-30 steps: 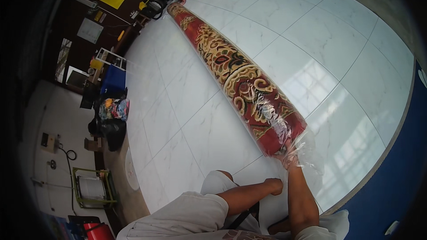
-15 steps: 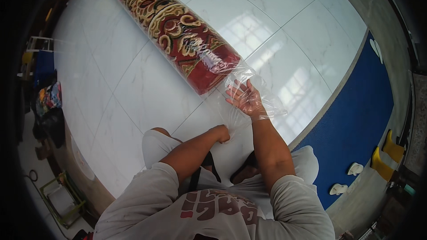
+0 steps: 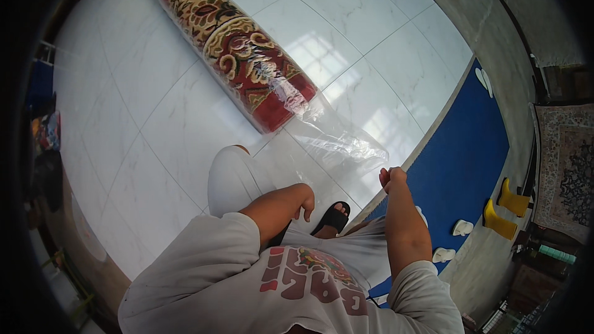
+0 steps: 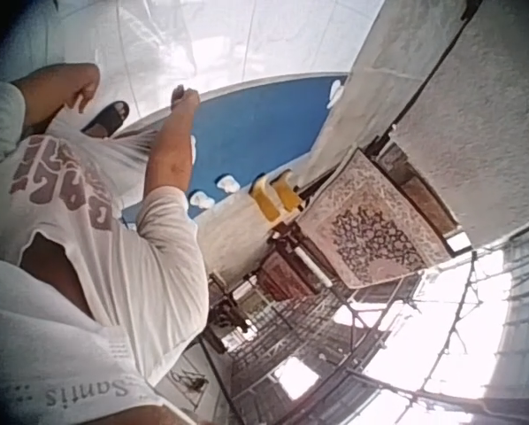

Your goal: Wrap and tape a large rolled rug in protective plastic film.

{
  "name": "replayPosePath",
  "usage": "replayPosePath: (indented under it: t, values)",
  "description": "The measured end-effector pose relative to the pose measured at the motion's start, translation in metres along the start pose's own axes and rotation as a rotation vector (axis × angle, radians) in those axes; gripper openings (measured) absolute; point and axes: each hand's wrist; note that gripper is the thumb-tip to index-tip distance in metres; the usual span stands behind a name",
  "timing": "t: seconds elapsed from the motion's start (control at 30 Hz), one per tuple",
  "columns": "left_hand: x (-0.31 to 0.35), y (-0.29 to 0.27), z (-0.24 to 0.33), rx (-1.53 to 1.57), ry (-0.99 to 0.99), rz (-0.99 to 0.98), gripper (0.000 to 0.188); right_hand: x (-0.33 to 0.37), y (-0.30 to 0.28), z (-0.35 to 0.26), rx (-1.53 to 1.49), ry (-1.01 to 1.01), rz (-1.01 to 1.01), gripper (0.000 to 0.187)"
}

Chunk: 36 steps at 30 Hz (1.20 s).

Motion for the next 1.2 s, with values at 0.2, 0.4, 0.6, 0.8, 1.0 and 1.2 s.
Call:
replayPosePath:
  t: [0.2, 0.4, 0.6, 0.8, 1.0, 1.2]
  values:
    - [-0.092, -0.043, -0.139, -0.021, 0.191, 0.309, 0.083, 0.097, 0.112, 0.006, 0.616, -1.216, -0.064, 0.088]
    - [0.076, -0.007, -0.053, 1.637, 0.213, 0.865, 0.075, 0.100, 0.098, -0.011, 1.585, -0.982, -0.260, 0.108]
    - [0.009, -0.029, -0.080, 1.509, 0.668, 0.751, 0.036, 0.063, 0.111, 0.016, 1.571, -1.033, -0.348, 0.060]
    - [0.016, -0.048, -0.050, 0.784, 0.523, 0.814, 0.017, 0.050, 0.092, -0.017, 2.092, -0.987, -0.452, 0.039]
    - [-0.008, -0.056, -0.059, 0.092, 0.417, 1.144, 0.028, 0.139, 0.093, 0.047, 2.041, -0.921, -0.468, 0.037]
    - [0.041, -0.049, -0.028, 0.133, 0.657, 1.244, 0.032, 0.137, 0.085, 0.074, 2.186, -0.899, -0.192, 0.028]
Point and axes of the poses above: each hand's wrist, its own x-axis away from the middle knuckle, its own y-axis out of the palm, z = x × y, and after that the axes turned 1 degree about y, right-handed
